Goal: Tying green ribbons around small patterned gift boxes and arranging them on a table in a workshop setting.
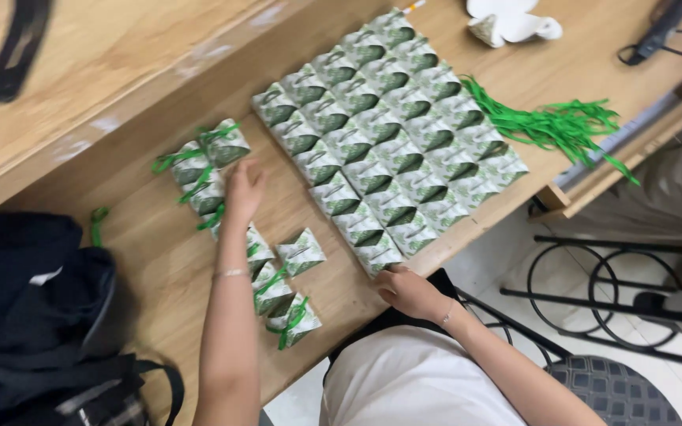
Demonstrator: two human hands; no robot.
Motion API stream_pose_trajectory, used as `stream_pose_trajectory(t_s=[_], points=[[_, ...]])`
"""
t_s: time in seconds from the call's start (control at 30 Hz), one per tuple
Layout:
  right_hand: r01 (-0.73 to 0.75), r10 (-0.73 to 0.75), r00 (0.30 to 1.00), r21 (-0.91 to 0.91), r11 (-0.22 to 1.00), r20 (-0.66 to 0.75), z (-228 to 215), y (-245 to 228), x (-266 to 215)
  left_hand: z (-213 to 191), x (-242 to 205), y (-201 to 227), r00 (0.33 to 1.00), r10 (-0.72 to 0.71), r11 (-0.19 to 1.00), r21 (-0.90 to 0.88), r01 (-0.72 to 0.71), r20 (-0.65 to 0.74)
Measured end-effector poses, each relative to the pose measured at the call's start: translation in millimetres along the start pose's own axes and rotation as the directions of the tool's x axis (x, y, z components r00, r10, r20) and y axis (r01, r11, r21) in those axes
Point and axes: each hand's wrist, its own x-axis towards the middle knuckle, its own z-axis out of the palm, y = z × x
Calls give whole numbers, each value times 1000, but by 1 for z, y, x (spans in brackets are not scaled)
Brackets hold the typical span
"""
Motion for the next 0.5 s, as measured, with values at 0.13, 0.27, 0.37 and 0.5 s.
stream_pose_trajectory(t_s=[0.13,0.27,0.37,0.5], points=[[-34,31,999,117,993,28,-45,3,-10,-48,-55,152,986,-166,961,-225,161,-4],[-187,184,982,348,919,41,-135,29,-19,-30,-146,223,907,-421,764,-547,344,-18],[-167,325,926,561,810,-193,-194,106,-18,-9,-186,272,892,-449,783,-504,364,-51],[-162,573,579,607,778,-580,-266,205,-13,2,-171,334,991,-130,977,-166,135,42]])
